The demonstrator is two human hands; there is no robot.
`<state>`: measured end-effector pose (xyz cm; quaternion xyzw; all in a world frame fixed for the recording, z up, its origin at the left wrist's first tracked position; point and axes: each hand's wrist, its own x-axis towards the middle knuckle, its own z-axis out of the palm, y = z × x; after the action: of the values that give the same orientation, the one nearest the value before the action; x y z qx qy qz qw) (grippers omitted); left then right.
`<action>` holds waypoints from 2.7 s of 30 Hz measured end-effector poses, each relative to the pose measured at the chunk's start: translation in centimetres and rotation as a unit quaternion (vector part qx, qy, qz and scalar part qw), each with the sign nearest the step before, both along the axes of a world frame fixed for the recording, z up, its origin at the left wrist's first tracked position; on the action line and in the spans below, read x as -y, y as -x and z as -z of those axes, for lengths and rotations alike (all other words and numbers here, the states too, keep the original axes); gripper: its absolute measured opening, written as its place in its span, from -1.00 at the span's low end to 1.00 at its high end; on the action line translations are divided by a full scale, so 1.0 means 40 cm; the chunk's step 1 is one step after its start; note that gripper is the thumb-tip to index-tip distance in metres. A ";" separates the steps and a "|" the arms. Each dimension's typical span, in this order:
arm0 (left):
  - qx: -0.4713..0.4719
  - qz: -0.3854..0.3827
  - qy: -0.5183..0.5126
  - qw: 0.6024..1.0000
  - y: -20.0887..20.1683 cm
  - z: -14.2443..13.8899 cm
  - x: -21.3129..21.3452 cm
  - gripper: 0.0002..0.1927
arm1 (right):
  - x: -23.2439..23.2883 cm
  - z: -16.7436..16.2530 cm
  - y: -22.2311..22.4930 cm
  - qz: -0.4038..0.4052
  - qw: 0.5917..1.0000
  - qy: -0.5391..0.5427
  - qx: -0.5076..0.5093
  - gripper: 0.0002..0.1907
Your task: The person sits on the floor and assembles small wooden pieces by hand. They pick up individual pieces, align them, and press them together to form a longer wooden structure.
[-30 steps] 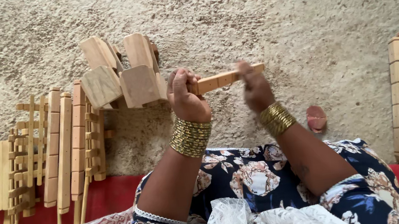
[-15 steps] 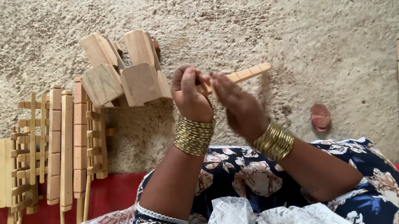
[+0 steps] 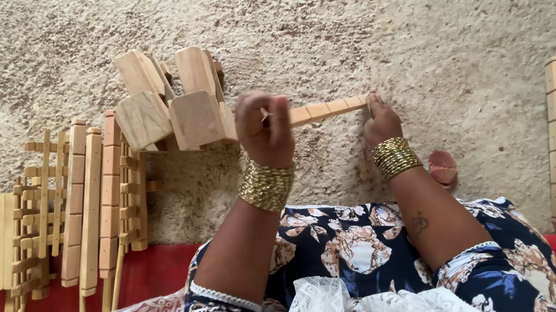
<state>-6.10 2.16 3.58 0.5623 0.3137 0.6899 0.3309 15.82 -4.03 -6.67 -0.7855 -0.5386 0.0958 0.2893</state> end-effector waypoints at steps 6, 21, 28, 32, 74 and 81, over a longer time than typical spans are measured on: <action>-0.190 -0.071 -0.115 0.972 0.006 -0.053 0.007 -0.89 | -0.009 -0.153 0.183 -0.028 0.980 0.044 -0.192 -0.66; 0.265 0.081 0.278 0.920 0.022 -0.038 0.019 -0.80 | -0.019 -0.007 0.062 -0.107 0.990 -0.089 0.016 -0.48; 0.204 0.094 0.290 0.930 0.013 -0.039 0.027 -0.79 | 0.007 -0.142 0.201 -0.072 0.995 -0.040 -0.062 -0.57; 0.177 0.100 0.282 0.938 0.021 -0.035 0.038 -0.79 | 0.097 -0.301 0.322 -0.284 0.932 -0.224 -0.008 -0.51; 0.055 0.139 0.254 0.956 -0.001 -0.027 0.038 -0.78 | 0.068 -0.217 0.254 -0.145 0.973 -0.129 0.125 -0.51; 0.079 0.113 0.283 0.949 0.012 -0.005 0.019 -0.79 | 0.045 -0.169 0.251 -0.173 0.949 -0.240 0.111 -0.62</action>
<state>-6.58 1.40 3.80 0.4208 0.4031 0.5731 0.5762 5.78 -5.84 0.09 -0.5934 -0.7016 -0.0755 0.3872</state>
